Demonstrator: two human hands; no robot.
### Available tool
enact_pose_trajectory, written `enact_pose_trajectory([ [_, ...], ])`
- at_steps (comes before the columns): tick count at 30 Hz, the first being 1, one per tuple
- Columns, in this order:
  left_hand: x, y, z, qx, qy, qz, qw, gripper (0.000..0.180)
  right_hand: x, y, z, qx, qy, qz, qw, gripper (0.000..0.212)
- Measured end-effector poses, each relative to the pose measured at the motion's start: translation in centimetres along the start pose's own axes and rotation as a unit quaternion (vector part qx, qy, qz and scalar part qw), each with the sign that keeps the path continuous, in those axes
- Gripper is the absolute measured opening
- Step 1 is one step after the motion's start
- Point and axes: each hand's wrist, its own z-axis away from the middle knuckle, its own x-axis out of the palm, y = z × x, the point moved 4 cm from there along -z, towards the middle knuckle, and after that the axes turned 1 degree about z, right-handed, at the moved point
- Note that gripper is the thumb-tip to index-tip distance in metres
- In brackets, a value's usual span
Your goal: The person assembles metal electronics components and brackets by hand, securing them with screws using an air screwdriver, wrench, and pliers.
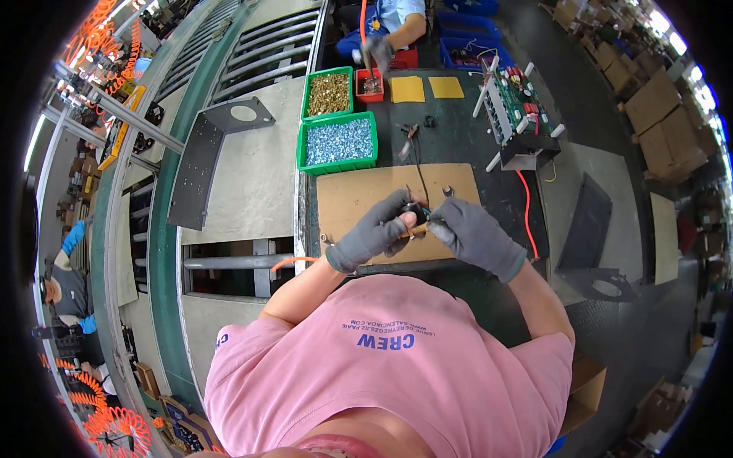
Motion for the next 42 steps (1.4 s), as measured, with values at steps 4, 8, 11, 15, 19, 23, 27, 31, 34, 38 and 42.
enact_pose_trajectory([
  [4,0.5,-0.7,0.1,0.03,0.002,-0.022,0.999,0.035,0.6,0.6,0.9,0.062,-0.04,0.01,0.997,0.016],
  [8,0.5,-0.7,0.5,0.036,0.014,-0.03,0.999,0.036,-0.1,-0.9,0.3,0.104,0.06,-0.062,0.991,0.014],
  [11,0.2,-0.3,0.9,0.028,0.012,-0.019,0.999,0.038,-0.3,-1.4,0.3,0.053,0.034,-0.077,0.995,0.014],
  [15,0.7,-0.8,1.7,0.036,0.012,-0.025,0.999,0.04,0.2,-0.6,0.9,0.102,-0.066,-0.063,0.991,0.017],
  [19,0.7,-1.2,1.8,0.069,0.012,-0.027,0.997,0.039,0.3,0.2,1.0,0.067,0.052,-0.067,0.994,0.029],
  [23,-1.2,0.0,2.2,0.067,0.08,-0.04,0.994,0.04,-0.3,-1.1,-0.1,0.071,0.209,-0.301,0.928,0.037],
  [27,-1.4,-0.2,2.6,0.068,0.098,-0.008,0.993,0.044,0.8,0.1,0.0,0.115,0.071,-0.278,0.951,0.043],
  [31,-1.5,-0.4,2.7,0.071,0.099,-0.022,0.992,0.044,0.8,-0.5,0.1,0.12,0.049,-0.325,0.937,0.048],
  [34,-1.8,-0.2,2.9,0.075,0.105,-0.015,0.992,0.04,1.7,-0.5,0.2,0.134,0.021,-0.326,0.936,0.053],
  [38,-1.8,-0.2,2.8,0.07,0.096,-0.021,0.993,0.041,1.1,-0.5,-0.4,0.11,0.053,-0.29,0.949,0.053],
  [42,-2.4,-0.3,2.5,0.066,0.072,-0.019,0.995,0.047,1.1,-0.1,-0.7,0.143,-0.009,-0.301,0.943,0.052],
])
